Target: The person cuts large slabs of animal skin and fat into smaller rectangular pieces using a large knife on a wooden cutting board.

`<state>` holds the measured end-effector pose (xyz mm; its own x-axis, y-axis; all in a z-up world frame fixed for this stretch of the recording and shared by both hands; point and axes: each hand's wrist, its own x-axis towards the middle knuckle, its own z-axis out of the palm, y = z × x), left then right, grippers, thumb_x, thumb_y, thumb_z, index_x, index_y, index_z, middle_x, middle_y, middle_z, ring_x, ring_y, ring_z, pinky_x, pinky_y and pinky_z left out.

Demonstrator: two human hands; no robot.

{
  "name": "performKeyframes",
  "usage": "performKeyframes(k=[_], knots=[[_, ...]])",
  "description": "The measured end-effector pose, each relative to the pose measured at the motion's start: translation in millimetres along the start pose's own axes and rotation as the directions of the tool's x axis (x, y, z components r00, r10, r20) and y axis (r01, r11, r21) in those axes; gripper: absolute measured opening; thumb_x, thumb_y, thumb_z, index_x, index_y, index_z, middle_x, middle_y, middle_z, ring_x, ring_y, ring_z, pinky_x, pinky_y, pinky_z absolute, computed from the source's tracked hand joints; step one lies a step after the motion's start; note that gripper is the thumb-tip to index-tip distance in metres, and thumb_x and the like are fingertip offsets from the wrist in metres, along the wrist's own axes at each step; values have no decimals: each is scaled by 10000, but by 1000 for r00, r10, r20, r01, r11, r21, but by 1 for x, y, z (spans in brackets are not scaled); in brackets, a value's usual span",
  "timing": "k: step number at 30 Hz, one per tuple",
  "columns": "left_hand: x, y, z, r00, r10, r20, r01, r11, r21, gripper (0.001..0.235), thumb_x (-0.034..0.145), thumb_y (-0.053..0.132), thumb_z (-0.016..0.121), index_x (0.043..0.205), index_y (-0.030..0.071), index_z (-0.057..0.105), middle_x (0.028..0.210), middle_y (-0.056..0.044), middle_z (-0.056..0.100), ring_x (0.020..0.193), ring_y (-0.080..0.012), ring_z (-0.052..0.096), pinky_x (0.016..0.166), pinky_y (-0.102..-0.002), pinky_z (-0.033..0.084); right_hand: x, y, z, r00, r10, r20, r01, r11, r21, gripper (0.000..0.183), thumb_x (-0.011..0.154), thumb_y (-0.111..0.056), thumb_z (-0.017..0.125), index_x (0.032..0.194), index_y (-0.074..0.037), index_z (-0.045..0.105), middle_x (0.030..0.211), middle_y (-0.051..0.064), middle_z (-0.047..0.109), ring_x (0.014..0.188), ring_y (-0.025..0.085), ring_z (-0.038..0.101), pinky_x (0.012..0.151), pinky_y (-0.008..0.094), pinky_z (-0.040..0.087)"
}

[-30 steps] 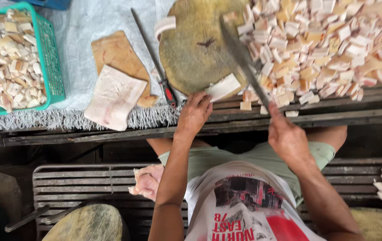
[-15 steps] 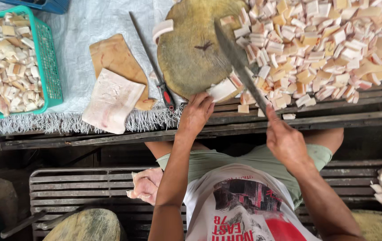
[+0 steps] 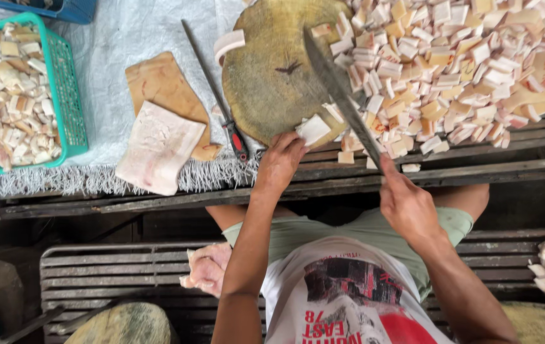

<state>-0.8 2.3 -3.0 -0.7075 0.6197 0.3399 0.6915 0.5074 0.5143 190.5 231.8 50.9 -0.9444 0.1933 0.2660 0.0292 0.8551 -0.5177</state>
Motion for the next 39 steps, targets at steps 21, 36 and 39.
performKeyframes(k=[21,36,39], knots=[[9,1,11,999,-33,-41,30,997,-71,167,875,169,780,958,51,696,1072,-73,657,1052,-300,628,895,-411,560,-11,-1,19,982,35,-185,9,973,232,596,969,-40,645,1527,-100,442,844,182,702,621,300,687,603,415,563],[7,2,3,990,-95,-101,77,982,-170,310,800,203,867,915,15,648,1073,-119,641,1058,-343,600,886,-450,537,-1,-19,17,949,-259,-181,277,957,82,612,931,29,620,1509,-62,441,1148,360,696,850,409,749,704,400,614],[7,2,-4,992,-92,-86,77,984,-159,335,790,210,878,945,17,652,1077,-122,638,1045,-347,591,887,-453,530,3,-20,26,898,126,421,-124,992,-33,784,811,8,688,1545,-23,413,908,270,729,651,435,695,613,505,563]])
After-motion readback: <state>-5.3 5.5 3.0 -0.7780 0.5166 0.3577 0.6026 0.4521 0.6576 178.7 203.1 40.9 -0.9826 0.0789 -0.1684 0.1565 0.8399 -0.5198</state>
